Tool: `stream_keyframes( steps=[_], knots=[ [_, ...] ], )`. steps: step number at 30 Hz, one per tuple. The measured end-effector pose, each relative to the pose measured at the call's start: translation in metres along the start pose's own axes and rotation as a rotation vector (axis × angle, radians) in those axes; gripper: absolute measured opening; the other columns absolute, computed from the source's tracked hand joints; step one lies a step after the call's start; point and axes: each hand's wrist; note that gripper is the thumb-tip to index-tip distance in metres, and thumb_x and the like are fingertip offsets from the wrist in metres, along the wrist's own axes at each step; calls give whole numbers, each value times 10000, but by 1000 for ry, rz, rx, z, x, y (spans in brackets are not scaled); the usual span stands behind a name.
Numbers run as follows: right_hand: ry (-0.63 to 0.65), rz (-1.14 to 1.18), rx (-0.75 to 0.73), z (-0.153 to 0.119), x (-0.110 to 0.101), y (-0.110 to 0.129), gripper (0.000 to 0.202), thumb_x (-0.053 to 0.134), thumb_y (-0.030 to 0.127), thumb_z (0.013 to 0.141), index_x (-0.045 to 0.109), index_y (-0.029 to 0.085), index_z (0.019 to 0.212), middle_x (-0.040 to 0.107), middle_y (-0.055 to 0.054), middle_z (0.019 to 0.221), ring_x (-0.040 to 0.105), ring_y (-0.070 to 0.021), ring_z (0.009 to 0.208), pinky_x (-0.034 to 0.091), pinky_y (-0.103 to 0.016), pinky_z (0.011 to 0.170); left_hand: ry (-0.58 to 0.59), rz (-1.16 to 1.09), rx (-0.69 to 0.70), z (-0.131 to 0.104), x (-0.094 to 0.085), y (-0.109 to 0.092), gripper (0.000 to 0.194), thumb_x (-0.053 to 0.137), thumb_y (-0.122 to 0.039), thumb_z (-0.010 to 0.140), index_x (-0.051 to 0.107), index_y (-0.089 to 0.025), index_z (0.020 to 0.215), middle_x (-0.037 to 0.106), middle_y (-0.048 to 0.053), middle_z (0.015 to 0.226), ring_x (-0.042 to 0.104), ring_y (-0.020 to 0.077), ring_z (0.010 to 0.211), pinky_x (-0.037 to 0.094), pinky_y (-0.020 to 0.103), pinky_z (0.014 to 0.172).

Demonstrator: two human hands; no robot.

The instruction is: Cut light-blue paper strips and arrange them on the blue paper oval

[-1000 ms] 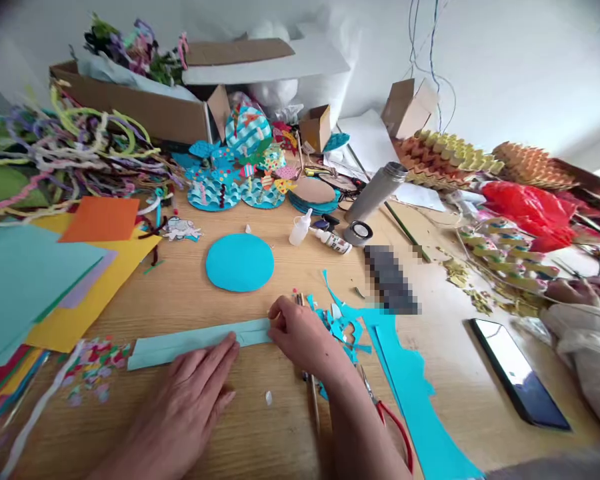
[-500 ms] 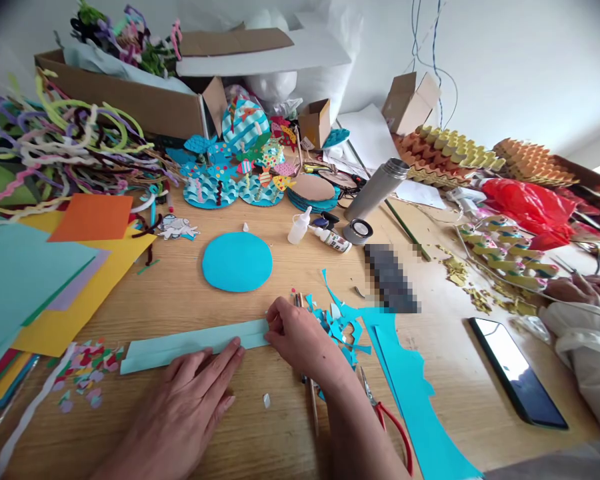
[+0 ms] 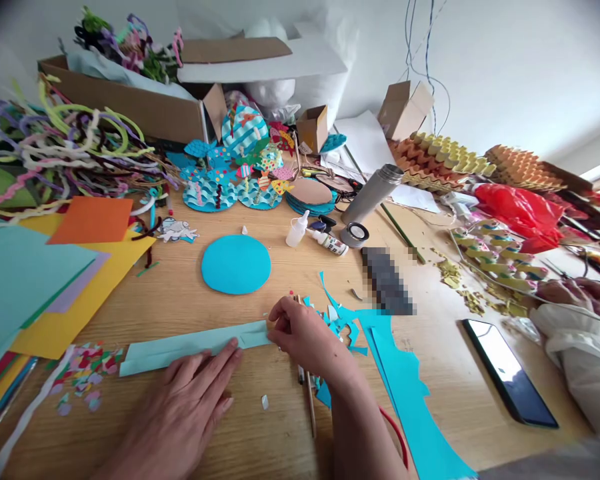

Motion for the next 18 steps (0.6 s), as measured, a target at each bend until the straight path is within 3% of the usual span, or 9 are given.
stream_keyframes(
  steps=[18],
  knots=[
    [-18,-168,9,5,11,7,195,565,64,710,531,207,839,622,26,698,575,-128,643,376,-231,574,56,22,7,-2,-1,-1,438,456,-241,908,506,-192,1341,488,14,1417,488,228,1005,385,380,868]
  ],
)
Point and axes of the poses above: each hand's wrist, its own z-axis towards the middle knuckle, its own x-axis out of the palm, y = z × x
